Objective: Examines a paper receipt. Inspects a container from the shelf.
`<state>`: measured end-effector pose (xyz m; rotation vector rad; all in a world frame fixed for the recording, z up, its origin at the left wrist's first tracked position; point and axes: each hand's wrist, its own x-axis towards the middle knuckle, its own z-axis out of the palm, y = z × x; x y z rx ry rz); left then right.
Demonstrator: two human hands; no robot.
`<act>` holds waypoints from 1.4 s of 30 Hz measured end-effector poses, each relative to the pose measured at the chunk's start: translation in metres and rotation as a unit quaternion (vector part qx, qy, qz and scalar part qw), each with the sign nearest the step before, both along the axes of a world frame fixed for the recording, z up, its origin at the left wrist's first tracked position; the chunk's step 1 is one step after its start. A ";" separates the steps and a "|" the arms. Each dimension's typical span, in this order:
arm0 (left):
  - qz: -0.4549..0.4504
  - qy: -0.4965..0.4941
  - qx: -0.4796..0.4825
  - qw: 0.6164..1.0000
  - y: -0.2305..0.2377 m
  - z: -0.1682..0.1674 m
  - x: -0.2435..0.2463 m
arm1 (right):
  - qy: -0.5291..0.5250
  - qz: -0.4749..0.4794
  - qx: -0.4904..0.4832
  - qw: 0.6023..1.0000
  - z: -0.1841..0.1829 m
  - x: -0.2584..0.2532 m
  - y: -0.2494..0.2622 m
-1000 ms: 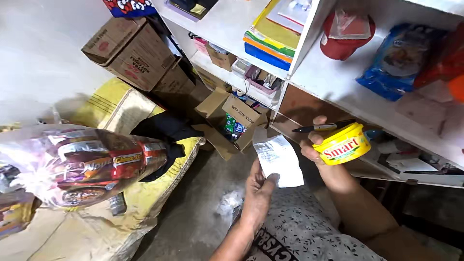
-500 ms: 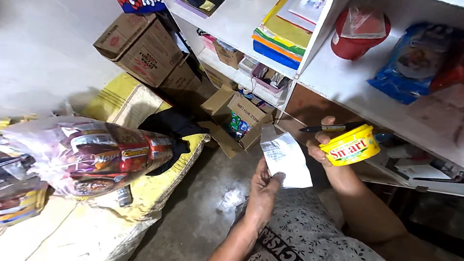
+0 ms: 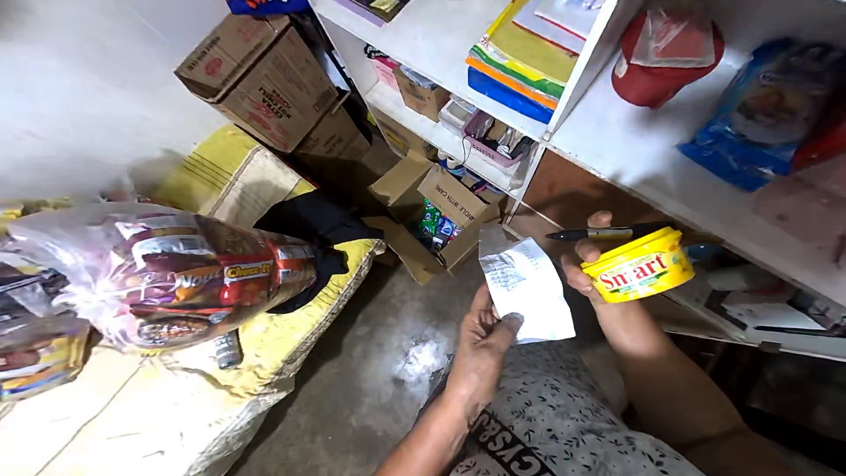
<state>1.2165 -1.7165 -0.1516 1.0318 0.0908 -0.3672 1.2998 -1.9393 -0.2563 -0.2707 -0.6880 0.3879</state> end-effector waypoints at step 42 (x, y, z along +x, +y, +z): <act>-0.019 0.018 -0.070 0.997 0.010 -0.003 -0.001 | 0.049 -0.067 -0.072 0.994 0.012 -0.015 0.011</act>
